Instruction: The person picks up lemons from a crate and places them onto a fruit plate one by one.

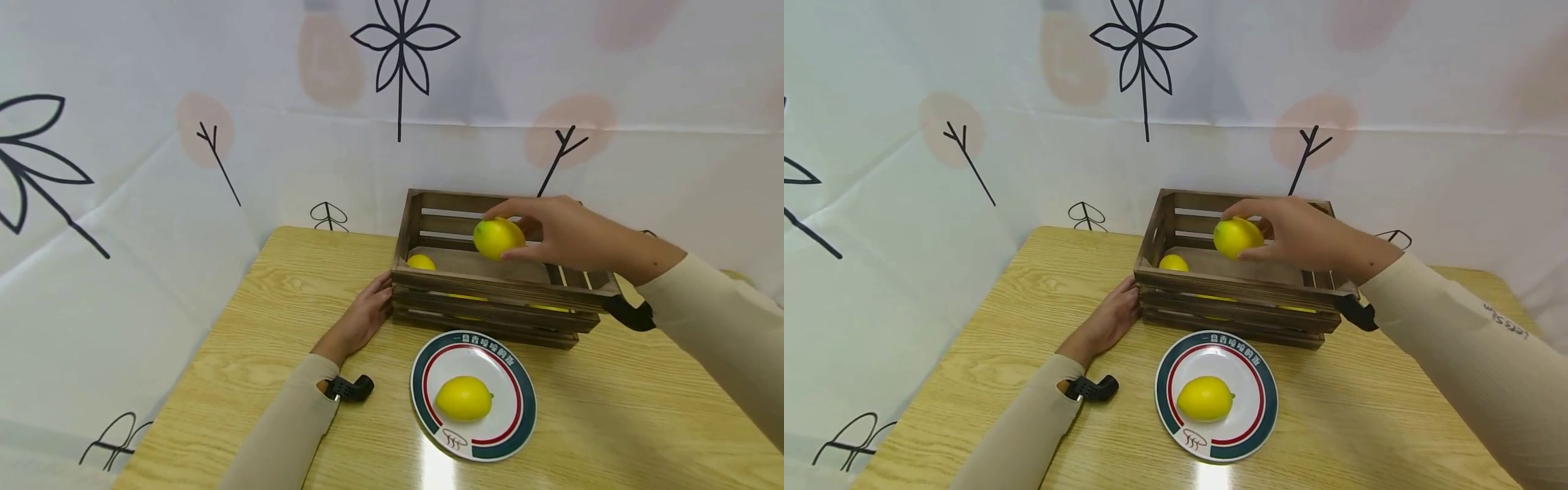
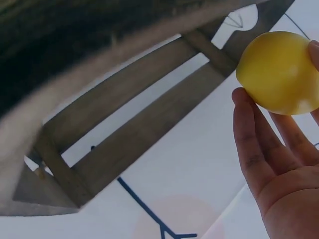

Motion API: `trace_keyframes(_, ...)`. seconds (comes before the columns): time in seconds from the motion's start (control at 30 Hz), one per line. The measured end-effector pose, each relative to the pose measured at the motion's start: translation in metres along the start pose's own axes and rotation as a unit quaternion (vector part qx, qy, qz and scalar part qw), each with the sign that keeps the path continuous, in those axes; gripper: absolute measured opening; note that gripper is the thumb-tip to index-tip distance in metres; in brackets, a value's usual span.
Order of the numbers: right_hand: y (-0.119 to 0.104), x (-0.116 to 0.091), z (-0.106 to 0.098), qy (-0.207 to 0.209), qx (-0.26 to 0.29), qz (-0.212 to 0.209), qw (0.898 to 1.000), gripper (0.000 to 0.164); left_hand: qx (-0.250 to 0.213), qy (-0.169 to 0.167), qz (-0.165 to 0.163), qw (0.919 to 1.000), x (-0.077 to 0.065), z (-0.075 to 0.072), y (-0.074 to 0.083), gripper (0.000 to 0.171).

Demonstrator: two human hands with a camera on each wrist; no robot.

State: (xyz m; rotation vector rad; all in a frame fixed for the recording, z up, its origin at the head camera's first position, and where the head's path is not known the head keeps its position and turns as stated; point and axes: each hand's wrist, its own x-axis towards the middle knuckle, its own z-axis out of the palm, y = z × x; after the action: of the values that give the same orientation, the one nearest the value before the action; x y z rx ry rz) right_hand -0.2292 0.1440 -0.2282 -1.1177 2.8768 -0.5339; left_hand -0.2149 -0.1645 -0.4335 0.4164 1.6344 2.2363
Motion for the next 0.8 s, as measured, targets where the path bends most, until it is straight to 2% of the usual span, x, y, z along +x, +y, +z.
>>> trace_keyframes(0.23, -0.007, -0.012, 0.007, 0.026, 0.003, -0.013, 1.000, 0.056, 0.005, 0.002, 0.001, 1.0000, 0.000, 0.002, 0.000, 0.061)
trace_keyframes(0.57, -0.017, -0.027, 0.021, 0.073, 0.008, -0.055, 0.996, 0.062, 0.004, 0.002, 0.003, 1.0000, 0.000, 0.001, 0.000, 0.058)
trace_keyframes(0.7, -0.020, -0.034, 0.029, 0.099, 0.010, -0.085, 0.991, 0.064, 0.002, 0.000, 0.001, 1.0000, 0.000, 0.001, 0.000, 0.058)
trace_keyframes(0.8, -0.022, -0.039, 0.035, 0.103, 0.028, -0.108, 0.988, 0.064, 0.000, -0.001, -0.002, 1.0000, 0.000, 0.001, 0.000, 0.058)
